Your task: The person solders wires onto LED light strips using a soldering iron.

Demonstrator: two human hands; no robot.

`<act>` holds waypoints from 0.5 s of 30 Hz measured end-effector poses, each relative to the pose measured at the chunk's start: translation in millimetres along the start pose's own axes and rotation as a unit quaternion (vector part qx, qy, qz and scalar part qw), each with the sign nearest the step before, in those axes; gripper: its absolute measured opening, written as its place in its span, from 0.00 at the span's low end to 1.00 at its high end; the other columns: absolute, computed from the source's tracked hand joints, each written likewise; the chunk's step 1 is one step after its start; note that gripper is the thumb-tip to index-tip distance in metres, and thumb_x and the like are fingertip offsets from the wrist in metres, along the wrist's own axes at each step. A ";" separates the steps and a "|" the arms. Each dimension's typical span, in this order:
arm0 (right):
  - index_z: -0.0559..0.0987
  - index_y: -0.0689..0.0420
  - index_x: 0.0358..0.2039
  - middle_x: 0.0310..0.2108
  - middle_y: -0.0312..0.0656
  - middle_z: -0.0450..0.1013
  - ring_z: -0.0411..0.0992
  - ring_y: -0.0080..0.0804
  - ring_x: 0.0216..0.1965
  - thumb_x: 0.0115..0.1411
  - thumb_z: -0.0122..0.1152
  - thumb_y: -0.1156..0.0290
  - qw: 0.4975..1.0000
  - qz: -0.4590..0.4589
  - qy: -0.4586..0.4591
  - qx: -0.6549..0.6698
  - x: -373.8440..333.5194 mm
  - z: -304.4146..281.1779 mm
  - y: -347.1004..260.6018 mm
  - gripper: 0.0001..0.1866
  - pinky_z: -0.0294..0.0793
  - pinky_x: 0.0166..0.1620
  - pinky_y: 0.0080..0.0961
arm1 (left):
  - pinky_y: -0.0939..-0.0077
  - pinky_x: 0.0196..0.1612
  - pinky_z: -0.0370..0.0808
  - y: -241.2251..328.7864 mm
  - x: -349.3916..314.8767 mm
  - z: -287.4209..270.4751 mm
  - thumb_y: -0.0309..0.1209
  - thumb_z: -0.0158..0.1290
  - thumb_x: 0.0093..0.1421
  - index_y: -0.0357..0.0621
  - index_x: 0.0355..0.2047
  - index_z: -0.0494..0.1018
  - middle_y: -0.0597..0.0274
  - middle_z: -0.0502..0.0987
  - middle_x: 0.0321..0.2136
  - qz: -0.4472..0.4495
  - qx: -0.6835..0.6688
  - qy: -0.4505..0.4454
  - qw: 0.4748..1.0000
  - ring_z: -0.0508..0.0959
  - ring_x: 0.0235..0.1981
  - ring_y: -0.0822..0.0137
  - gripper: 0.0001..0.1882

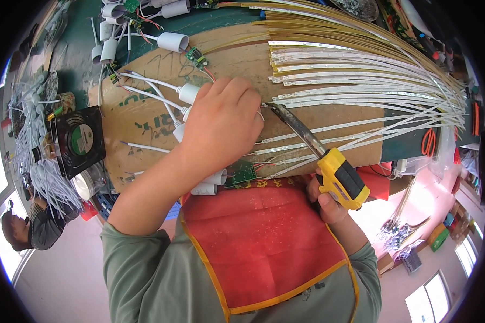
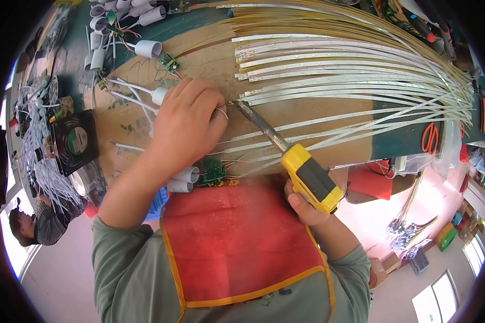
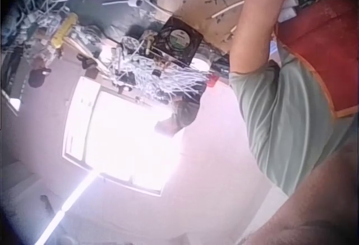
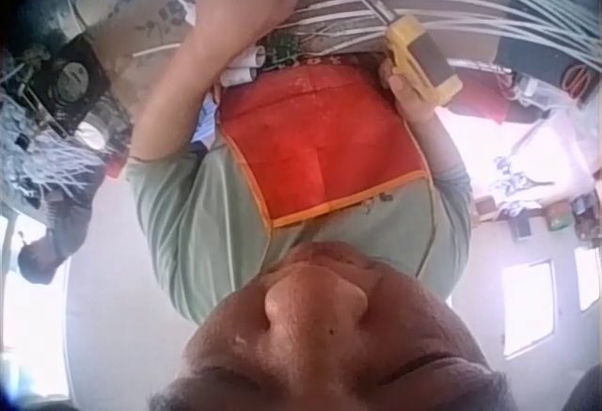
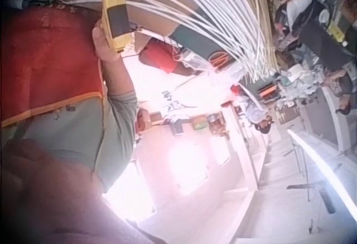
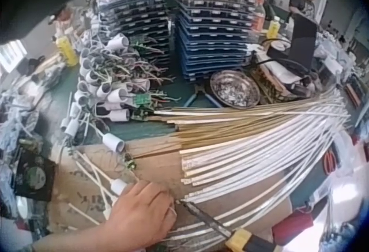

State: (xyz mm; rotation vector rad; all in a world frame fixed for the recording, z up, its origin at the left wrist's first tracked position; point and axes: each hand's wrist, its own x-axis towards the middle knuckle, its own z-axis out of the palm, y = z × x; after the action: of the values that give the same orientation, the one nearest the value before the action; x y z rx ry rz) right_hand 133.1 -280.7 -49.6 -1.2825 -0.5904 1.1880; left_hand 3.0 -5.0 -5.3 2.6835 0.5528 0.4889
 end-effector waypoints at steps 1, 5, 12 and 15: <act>0.65 0.62 0.58 0.22 0.34 0.65 0.61 0.23 0.22 0.59 0.66 0.53 1.000 0.007 -0.002 0.009 -0.3 0.0 0.2 0.35 0.61 0.27 0.22 | 0.62 0.41 0.73 0.8 0.7 -0.4 0.24 0.58 0.48 0.42 0.27 0.72 0.59 0.75 0.33 -0.004 -0.001 0.005 1.000 0.75 0.35 0.54 0.06; 0.72 0.58 0.31 0.23 0.33 0.65 0.62 0.22 0.22 0.62 0.62 0.68 0.999 -0.029 -0.014 0.038 4.6 1.9 -2.1 0.09 0.60 0.26 0.20 | 0.62 0.42 0.73 0.1 1.5 0.1 0.24 0.58 0.47 0.42 0.27 0.72 0.58 0.75 0.33 -0.004 -0.008 0.010 1.000 0.75 0.36 0.54 0.06; 0.71 0.60 0.36 0.23 0.33 0.65 0.62 0.22 0.23 0.62 0.62 0.68 0.999 -0.038 -0.003 0.039 5.0 5.3 -2.1 0.11 0.61 0.26 0.20 | 0.61 0.43 0.73 0.7 1.6 1.4 0.23 0.57 0.47 0.41 0.27 0.72 0.57 0.75 0.34 -0.010 -0.009 0.007 1.000 0.75 0.36 0.53 0.07; 0.71 0.61 0.38 0.23 0.33 0.65 0.62 0.22 0.23 0.62 0.62 0.68 0.999 -0.032 -0.008 0.037 5.6 4.4 -3.2 0.11 0.61 0.26 0.20 | 0.61 0.43 0.73 0.6 1.8 1.6 0.23 0.57 0.47 0.41 0.27 0.72 0.57 0.75 0.34 -0.010 -0.009 0.007 1.000 0.75 0.36 0.53 0.07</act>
State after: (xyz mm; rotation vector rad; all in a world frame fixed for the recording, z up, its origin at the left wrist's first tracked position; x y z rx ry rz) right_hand 132.2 -273.5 -47.0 -1.1849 -0.5901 1.1572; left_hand 5.3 -5.2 -6.0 2.6562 0.5764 0.5036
